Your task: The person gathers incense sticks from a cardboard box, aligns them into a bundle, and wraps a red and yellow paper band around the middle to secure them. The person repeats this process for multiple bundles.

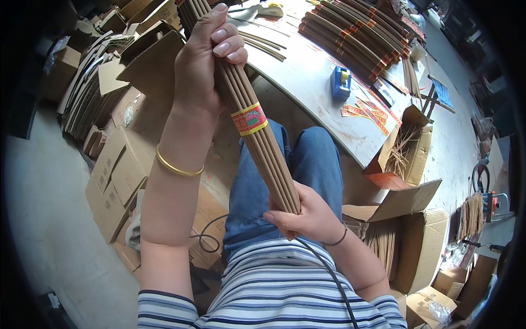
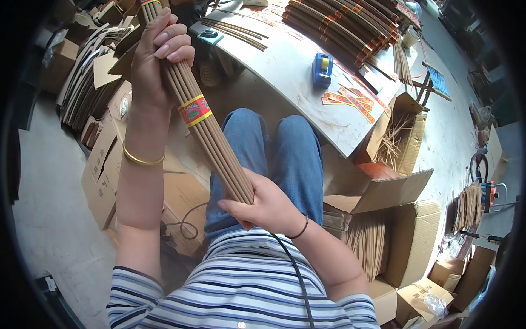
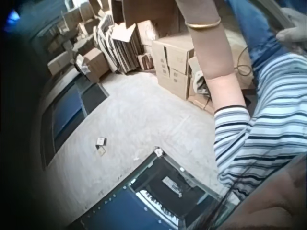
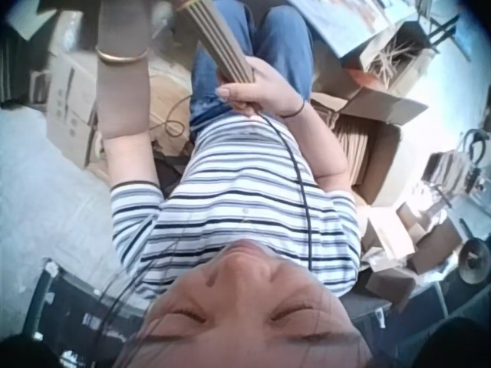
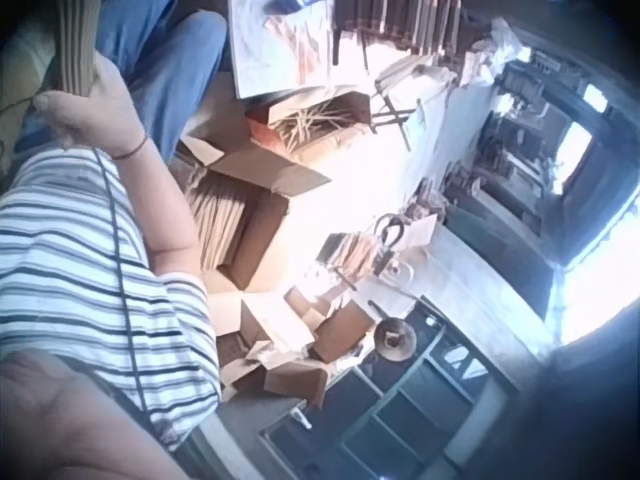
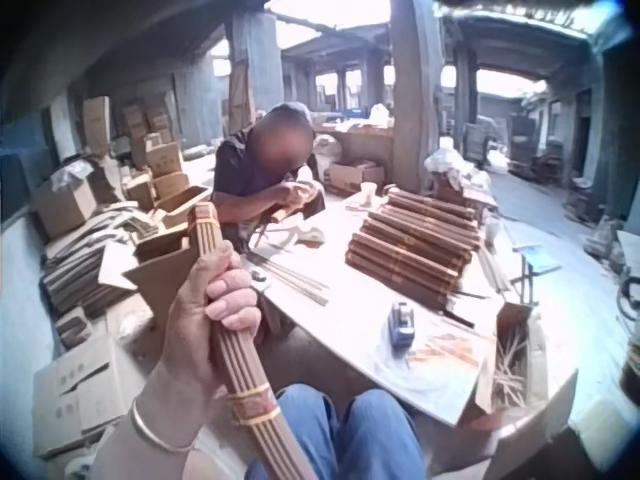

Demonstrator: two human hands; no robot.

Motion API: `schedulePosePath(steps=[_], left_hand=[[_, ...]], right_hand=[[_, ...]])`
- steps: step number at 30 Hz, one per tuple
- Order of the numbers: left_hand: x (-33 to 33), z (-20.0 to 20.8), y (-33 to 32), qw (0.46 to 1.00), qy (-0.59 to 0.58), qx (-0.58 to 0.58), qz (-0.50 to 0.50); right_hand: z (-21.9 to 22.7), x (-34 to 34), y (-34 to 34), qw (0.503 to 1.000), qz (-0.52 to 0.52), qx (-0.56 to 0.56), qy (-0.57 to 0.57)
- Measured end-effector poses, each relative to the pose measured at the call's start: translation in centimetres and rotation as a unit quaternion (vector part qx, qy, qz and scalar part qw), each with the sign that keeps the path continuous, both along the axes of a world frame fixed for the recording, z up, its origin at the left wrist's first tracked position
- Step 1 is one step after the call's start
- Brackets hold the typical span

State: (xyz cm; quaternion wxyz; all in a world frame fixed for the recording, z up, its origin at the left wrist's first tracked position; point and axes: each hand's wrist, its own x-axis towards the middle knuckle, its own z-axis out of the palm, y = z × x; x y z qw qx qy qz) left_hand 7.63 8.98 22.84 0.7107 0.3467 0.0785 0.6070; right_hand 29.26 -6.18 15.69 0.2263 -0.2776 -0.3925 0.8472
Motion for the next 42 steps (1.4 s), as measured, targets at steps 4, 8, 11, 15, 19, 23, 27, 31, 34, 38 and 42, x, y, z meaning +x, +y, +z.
schedulePosePath(steps=[4, 8, 11, 15, 19, 23, 27, 31, 34, 38, 42], left_hand=[[-1.3, -0.7, 0.8, 1.000, -0.006, -0.018, 0.012], [2.1, -1.8, -2.4, 0.991, 0.037, -0.085, 0.102], [5.9, -4.8, -9.1, 0.986, 0.085, -0.142, 0.022], [8.6, -5.1, -10.6, 0.968, 0.041, -0.241, 0.064], [8.6, -5.5, -9.8, 0.973, 0.038, -0.224, 0.042], [8.3, -7.1, -9.6, 0.970, -0.134, -0.183, -0.082], [8.0, -7.1, -9.5, 0.976, -0.079, -0.200, -0.028], [7.5, -7.3, -10.1, 0.976, 0.037, -0.205, 0.066], [6.4, -7.7, -11.1, 0.942, 0.238, -0.154, 0.181], [3.3, -6.9, -12.1, 0.655, 0.565, 0.309, 0.397], [5.8, -5.0, -11.6, 0.571, 0.629, 0.525, -0.048]], right_hand=[[1.3, -0.4, -0.5, 0.984, -0.077, 0.107, -0.121], [0.5, 0.9, 0.3, 0.998, -0.004, -0.042, 0.049], [0.4, 1.1, 0.5, 0.989, 0.005, -0.107, 0.105], [1.0, 0.9, 0.4, 0.996, -0.021, -0.083, -0.002], [0.6, 1.2, 0.0, 0.998, -0.026, -0.052, 0.005], [-1.2, 1.5, -0.4, 0.960, 0.029, -0.195, 0.196], [0.1, 1.0, -0.3, 0.989, -0.024, -0.134, 0.054], [0.7, 1.2, 0.3, 0.990, 0.004, -0.141, 0.015], [0.0, 2.5, 0.2, 0.963, 0.026, -0.247, 0.100], [-1.3, 2.9, -0.1, 0.941, 0.050, -0.311, 0.124], [-2.5, 3.1, -0.2, 0.936, 0.101, -0.324, 0.096]])
